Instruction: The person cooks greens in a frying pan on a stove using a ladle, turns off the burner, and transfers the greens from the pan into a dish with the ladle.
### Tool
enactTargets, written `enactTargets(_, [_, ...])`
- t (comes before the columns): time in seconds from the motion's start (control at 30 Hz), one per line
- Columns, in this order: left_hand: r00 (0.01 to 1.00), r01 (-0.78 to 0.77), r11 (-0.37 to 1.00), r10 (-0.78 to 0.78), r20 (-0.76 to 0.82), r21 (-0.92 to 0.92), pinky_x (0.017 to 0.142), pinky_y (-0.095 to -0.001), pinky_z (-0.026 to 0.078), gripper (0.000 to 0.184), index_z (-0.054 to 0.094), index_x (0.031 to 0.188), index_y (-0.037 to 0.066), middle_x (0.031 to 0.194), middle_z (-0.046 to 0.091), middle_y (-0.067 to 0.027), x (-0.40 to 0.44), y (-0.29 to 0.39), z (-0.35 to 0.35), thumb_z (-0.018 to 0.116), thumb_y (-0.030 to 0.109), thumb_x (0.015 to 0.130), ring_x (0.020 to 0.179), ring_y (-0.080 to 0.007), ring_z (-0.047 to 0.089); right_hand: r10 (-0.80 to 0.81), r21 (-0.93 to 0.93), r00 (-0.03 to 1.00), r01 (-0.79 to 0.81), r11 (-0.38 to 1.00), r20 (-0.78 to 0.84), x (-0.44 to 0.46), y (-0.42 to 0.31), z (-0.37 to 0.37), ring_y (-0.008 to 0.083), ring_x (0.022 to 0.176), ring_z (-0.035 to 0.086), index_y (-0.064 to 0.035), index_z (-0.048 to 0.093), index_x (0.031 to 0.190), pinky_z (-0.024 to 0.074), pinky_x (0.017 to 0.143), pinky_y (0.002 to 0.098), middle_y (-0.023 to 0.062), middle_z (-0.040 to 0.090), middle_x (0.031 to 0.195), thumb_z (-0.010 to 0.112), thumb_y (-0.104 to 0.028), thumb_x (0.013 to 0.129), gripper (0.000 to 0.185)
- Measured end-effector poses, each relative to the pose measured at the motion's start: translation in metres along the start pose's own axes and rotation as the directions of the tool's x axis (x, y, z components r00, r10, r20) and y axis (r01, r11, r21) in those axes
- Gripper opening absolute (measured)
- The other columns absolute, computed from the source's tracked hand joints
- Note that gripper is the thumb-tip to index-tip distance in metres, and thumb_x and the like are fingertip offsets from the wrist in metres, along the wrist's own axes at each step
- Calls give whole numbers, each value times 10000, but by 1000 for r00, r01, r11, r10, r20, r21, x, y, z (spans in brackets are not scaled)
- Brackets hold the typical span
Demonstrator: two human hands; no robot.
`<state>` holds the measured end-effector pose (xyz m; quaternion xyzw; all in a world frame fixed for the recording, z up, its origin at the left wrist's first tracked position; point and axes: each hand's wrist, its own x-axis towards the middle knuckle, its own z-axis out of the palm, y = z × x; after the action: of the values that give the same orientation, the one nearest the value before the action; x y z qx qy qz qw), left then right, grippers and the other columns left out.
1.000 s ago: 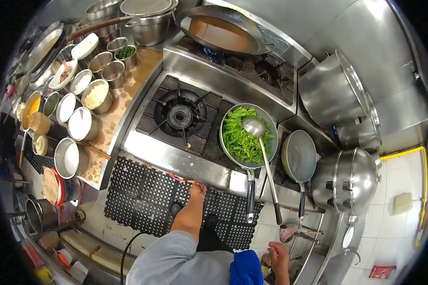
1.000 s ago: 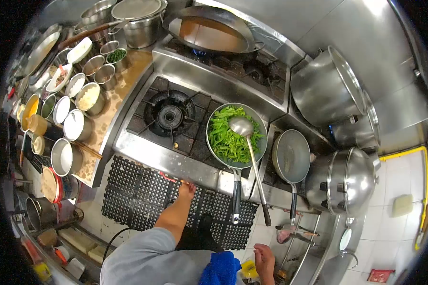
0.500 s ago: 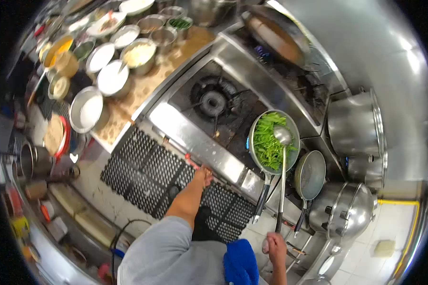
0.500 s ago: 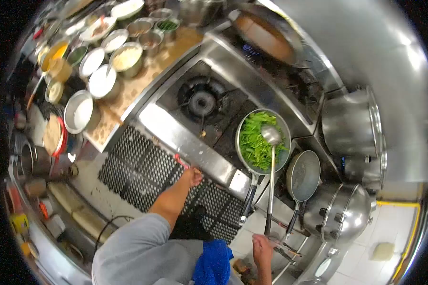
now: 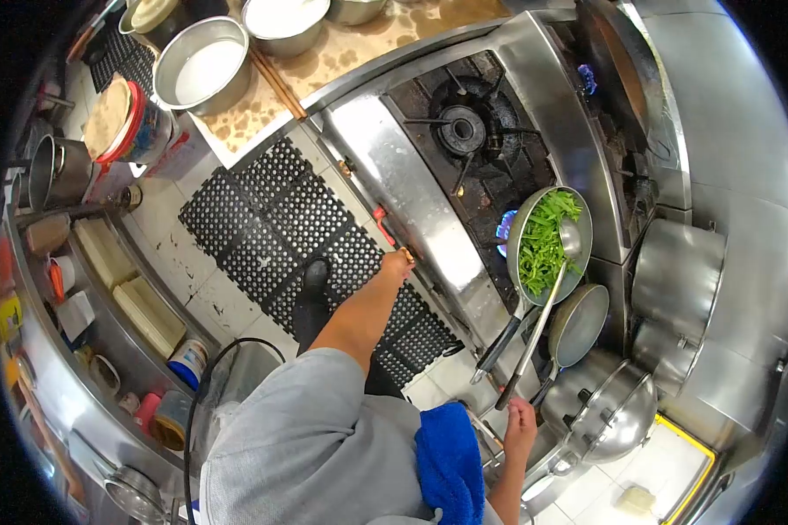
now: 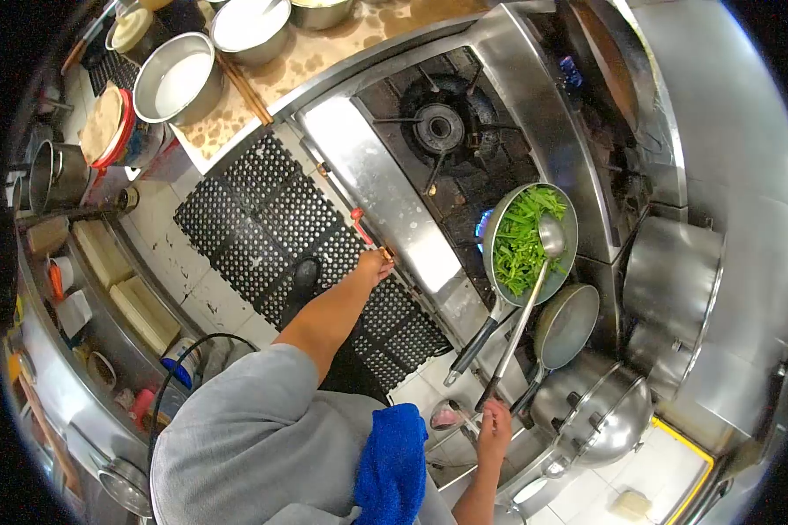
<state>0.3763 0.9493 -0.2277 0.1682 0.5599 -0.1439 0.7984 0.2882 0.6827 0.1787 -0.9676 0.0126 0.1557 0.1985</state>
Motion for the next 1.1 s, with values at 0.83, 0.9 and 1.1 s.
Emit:
enactTargets(0.83, [992, 128, 989, -129, -14, -80, 657, -378, 514, 152, 590, 956, 28, 756, 573, -103, -2, 19, 6, 476, 126, 935, 644, -207, 566, -29, -7, 995, 30, 1000, 100, -4, -25, 38, 246, 974, 596, -17, 632, 972, 452, 872, 322, 126, 629, 1020, 566, -84, 888, 126])
enactTargets(0.9, [987, 151, 985, -155, -42, -79, 642, -368, 520, 160, 577, 979, 36, 755, 575, -102, -1, 20, 7, 446, 123, 945, 653, -205, 569, -29, 3, 995, 29, 1000, 99, -5, -27, 41, 226, 962, 588, -19, 639, 965, 451, 860, 314, 117, 627, 1026, 568, -97, 892, 128])
enactTargets(1.1, [981, 187, 976, -191, -32, -115, 655, -381, 531, 169, 581, 949, 45, 776, 591, -112, 3, 20, 5, 461, 164, 938, 658, -228, 581, -59, -2, 992, 60, 998, 113, -5, -39, 45, 229, 960, 588, -18, 641, 957, 449, 863, 313, 119, 629, 1021, 570, -93, 891, 123])
